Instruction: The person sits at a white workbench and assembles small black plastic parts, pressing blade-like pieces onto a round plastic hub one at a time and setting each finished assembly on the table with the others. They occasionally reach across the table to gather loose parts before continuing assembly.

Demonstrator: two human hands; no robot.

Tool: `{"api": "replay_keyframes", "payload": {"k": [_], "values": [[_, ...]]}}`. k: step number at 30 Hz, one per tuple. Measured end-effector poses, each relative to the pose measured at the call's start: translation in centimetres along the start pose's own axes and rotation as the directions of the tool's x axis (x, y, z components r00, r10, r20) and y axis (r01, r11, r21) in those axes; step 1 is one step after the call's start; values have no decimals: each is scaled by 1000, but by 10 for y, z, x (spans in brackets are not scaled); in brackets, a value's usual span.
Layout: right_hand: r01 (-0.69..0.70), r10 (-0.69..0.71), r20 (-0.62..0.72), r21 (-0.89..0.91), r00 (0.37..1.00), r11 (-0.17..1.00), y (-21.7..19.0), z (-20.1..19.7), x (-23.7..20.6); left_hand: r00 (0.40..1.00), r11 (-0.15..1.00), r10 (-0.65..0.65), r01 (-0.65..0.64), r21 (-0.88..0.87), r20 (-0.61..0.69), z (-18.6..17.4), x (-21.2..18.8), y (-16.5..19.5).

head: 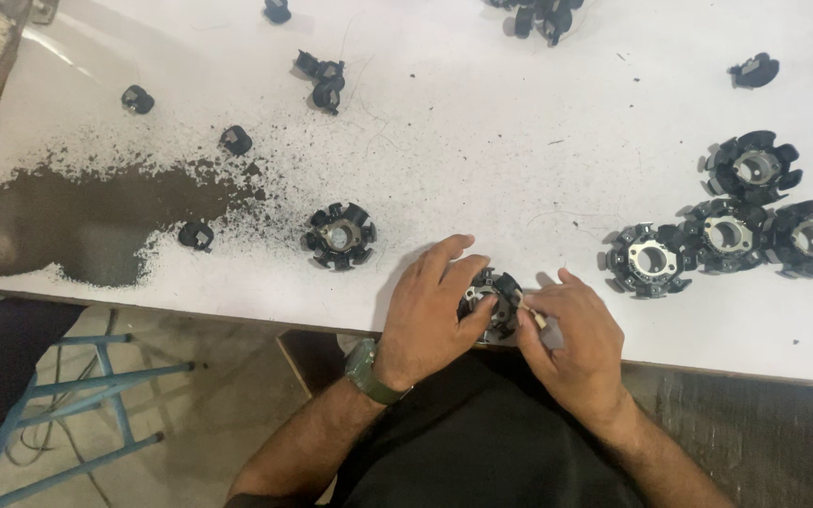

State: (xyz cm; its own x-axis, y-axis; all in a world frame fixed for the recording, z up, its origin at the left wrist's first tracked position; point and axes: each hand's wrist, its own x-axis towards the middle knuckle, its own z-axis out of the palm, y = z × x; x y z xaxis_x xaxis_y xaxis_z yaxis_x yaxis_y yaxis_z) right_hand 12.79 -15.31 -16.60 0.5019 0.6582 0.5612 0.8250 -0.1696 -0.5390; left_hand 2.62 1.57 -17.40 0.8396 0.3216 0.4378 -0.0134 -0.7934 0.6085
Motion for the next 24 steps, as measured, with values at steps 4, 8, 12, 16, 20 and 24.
{"api": "replay_keyframes", "payload": {"k": [4,8,12,16,20,24], "values": [[-28,28,-2,-13,1000,1000,8,5,1,997,1000,5,-8,27,80,-3,7,-3],[-34,34,4,-10,999,999,13,6,0,990,992,77,-88,92,117,-11,12,-4],[-39,39,26,0,999,999,14,6,1,957,964,196,-228,139,212,-16,14,0],[-21,22,26,-33,999,999,15,5,1,957,985,154,-168,38,244,-12,15,6],[76,-76,-21,-9,997,997,15,3,-7,978,998,-61,56,33,198,-7,14,10],[135,-136,35,14,990,991,18,10,-12,978,995,-101,104,-8,182,-6,10,9]]}}
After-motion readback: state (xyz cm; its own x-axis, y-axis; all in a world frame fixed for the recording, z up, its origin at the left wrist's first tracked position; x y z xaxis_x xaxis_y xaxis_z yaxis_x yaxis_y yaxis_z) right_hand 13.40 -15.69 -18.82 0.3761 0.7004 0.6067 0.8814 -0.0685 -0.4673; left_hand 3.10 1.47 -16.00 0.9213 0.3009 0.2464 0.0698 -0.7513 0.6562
